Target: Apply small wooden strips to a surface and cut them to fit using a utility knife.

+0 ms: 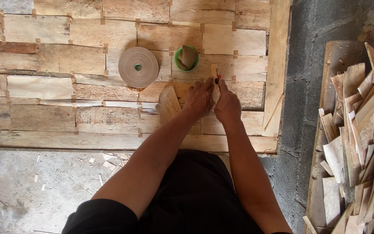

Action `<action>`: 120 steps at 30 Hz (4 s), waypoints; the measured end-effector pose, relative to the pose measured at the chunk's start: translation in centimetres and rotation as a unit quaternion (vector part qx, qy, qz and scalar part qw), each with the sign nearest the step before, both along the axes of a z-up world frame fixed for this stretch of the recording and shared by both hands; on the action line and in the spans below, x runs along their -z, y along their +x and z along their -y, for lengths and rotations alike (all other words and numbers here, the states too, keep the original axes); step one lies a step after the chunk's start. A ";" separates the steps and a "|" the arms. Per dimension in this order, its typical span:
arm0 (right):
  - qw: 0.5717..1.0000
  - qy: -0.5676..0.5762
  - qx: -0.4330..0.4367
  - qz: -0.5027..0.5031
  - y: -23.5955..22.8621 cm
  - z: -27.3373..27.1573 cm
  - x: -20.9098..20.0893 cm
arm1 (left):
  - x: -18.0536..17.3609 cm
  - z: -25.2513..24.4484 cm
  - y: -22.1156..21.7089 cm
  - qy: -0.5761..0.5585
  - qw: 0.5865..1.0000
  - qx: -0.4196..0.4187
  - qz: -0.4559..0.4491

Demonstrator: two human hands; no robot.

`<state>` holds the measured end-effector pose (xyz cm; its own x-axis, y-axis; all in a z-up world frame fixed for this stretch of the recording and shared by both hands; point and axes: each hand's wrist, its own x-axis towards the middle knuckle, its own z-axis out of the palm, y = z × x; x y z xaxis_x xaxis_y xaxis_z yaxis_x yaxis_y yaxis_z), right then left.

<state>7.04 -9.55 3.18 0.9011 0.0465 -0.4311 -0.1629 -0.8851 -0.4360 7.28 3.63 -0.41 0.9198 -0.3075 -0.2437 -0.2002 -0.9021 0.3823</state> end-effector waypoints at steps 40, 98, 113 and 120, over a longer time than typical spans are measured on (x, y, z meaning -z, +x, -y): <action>0.999 0.015 0.039 -0.006 -4.3 1.8 -0.6 | -0.6 -0.5 0.0 0.004 0.999 0.027 -0.027; 0.999 0.038 0.016 0.011 -7.1 0.8 1.2 | 0.6 -0.6 -0.4 -0.026 0.999 0.025 -0.005; 0.995 0.036 0.067 -0.069 -11.6 3.2 -2.0 | 0.1 -1.1 -0.6 -0.014 0.999 0.043 -0.006; 0.970 0.195 0.134 -0.060 -15.5 6.7 -1.3 | 5.6 -0.3 -0.3 -0.043 0.998 0.001 0.044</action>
